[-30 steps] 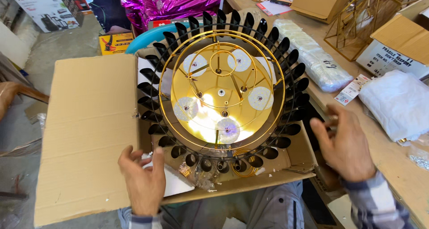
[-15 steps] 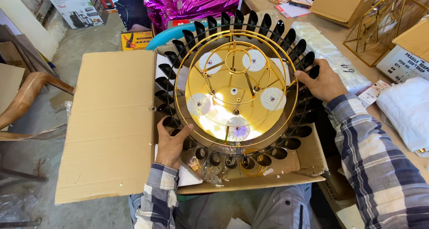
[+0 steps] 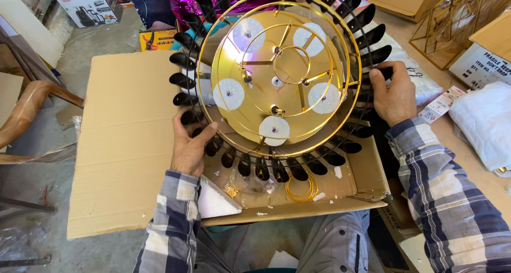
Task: The person assembles a gold and black chandelier by attaching black metal tubes and gold support rods to a central circular base containing LED panels.
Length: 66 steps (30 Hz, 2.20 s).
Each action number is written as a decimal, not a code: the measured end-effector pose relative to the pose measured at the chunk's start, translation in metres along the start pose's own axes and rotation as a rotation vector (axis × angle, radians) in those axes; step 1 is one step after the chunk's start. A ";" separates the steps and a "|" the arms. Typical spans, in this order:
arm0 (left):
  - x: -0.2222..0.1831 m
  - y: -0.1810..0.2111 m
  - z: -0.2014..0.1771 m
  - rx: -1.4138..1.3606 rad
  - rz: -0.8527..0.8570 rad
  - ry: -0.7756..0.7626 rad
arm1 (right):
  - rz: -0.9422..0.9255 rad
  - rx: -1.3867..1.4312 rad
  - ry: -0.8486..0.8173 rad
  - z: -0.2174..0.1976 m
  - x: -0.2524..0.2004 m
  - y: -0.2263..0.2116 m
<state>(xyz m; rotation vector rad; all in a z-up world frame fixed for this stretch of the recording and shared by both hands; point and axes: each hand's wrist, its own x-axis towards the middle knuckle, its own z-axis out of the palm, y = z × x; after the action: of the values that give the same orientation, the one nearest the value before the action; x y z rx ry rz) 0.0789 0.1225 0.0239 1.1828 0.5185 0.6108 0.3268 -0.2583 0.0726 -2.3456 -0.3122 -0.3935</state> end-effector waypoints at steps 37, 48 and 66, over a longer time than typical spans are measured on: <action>0.005 -0.017 -0.039 0.773 -0.139 -0.131 | -0.058 -0.045 -0.035 -0.006 -0.068 -0.002; -0.095 -0.011 -0.023 0.984 0.713 -0.020 | -0.226 -0.045 0.099 -0.058 -0.194 -0.006; -0.181 -0.045 0.061 0.793 0.777 -0.294 | 0.243 -0.427 0.030 -0.318 -0.227 0.301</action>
<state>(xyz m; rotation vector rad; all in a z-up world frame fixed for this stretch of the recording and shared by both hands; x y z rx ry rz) -0.0054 -0.0546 0.0098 2.2291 0.0009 0.8975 0.1566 -0.7182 0.0212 -2.7488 0.0839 -0.4069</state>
